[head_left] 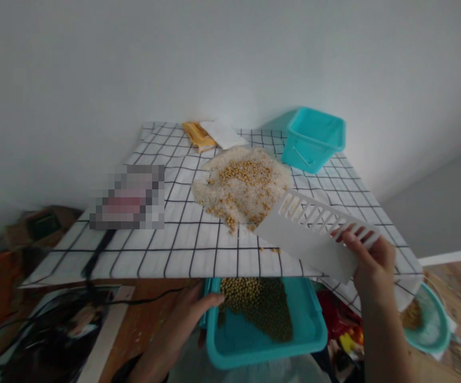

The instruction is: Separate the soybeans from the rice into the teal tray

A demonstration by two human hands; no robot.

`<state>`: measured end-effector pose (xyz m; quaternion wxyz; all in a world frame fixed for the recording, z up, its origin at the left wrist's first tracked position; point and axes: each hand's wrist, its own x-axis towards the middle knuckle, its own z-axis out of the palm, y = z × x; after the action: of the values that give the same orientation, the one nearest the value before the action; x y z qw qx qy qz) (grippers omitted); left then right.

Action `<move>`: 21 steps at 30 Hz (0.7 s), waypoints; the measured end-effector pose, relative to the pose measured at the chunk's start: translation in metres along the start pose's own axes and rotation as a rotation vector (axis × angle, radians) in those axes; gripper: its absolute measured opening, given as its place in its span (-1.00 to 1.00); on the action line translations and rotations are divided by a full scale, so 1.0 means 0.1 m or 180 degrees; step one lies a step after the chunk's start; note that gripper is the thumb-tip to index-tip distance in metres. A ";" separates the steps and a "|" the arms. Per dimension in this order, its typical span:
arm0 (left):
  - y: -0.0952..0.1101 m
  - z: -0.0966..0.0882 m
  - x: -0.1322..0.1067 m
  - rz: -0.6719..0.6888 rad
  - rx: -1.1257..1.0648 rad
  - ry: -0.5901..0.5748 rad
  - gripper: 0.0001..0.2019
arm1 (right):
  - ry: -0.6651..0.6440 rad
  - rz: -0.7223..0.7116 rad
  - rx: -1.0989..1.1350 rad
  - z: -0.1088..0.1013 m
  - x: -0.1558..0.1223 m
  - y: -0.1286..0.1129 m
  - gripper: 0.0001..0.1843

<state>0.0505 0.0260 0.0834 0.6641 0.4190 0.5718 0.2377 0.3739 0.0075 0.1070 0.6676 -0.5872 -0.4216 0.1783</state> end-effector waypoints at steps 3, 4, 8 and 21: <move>0.01 -0.02 0.00 0.0040 0.0095 0.0025 -0.90 | 0.0042 0.0061 0.0030 -0.01 0.00 0.00 -0.75; 0.01 -0.03 0.00 -0.0001 0.0133 0.0002 -0.89 | 0.0035 0.0102 0.0027 -0.04 -0.01 -0.01 -0.76; -0.01 -0.06 0.01 -0.0060 0.0360 0.0000 -0.86 | -0.0260 0.0401 0.0017 -0.19 -0.14 -0.05 -0.79; 0.06 -0.02 -0.03 0.0228 0.1054 -0.0179 -0.84 | 0.0158 0.0099 0.0568 -0.05 -0.08 -0.05 -0.66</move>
<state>0.0495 0.0276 0.0901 0.5928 0.5492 0.5691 0.1519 0.3714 -0.0027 0.1088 0.7246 -0.5362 -0.3781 0.2109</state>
